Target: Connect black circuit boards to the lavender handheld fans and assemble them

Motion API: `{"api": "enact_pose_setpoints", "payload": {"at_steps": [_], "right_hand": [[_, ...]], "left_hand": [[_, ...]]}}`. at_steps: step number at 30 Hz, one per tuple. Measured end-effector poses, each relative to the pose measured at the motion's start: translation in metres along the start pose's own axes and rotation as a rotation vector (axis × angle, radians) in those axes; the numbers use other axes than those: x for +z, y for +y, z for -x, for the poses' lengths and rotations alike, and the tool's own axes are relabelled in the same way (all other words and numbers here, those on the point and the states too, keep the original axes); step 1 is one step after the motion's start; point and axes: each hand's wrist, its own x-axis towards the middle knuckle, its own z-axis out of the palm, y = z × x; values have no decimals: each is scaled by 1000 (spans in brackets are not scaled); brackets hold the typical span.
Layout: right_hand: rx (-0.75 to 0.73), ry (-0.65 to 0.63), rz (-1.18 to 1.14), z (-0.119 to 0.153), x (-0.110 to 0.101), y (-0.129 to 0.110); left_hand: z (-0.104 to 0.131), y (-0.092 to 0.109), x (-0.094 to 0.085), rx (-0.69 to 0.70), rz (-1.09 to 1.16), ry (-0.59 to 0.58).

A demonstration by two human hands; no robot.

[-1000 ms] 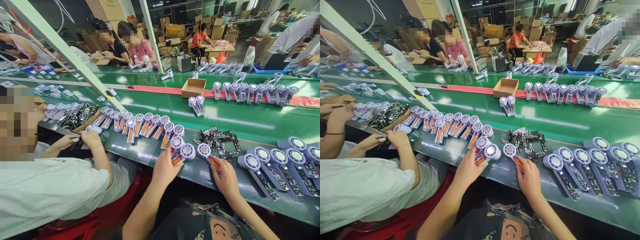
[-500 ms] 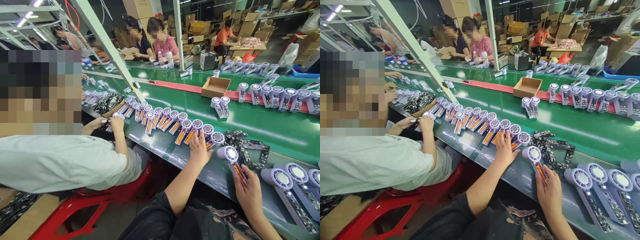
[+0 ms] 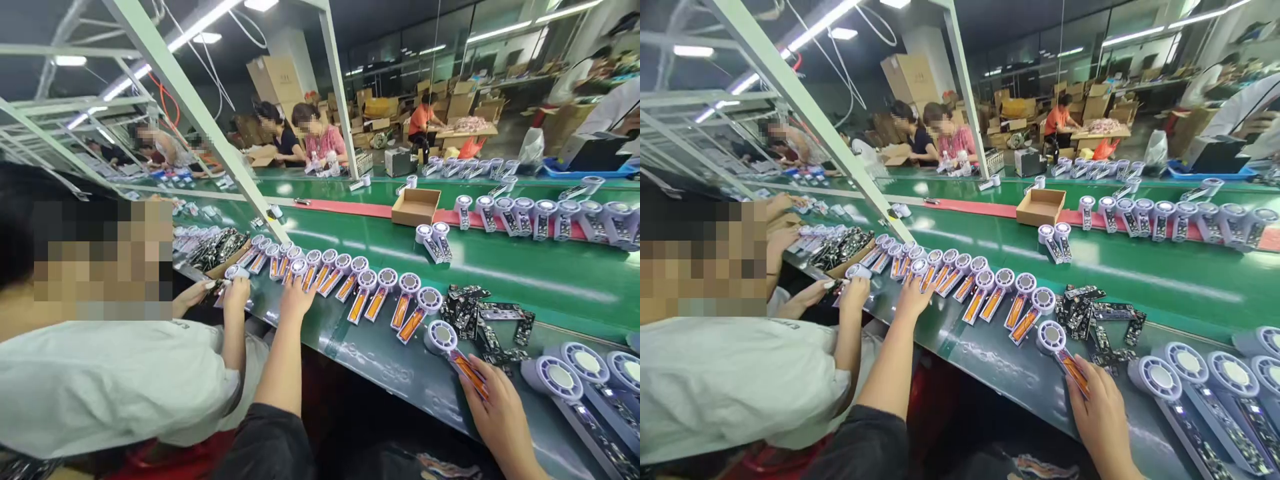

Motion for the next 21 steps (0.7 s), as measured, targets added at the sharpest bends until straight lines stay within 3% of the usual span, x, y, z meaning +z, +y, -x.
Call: {"api": "enact_pose_setpoints", "payload": {"at_steps": [6, 10, 16, 21], "right_hand": [[-36, 54, 29, 2, 4, 3], [-46, 74, 35, 0, 3, 1], [45, 32, -17, 1, 3, 1], [36, 31, -24, 2, 5, 3]], "left_hand": [[-9, 28, 22, -142, -56, 6], [-7, 32, 26, -163, -62, 9], [0, 34, 28, -125, -45, -2], [19, 50, 40, -44, -36, 7]]}}
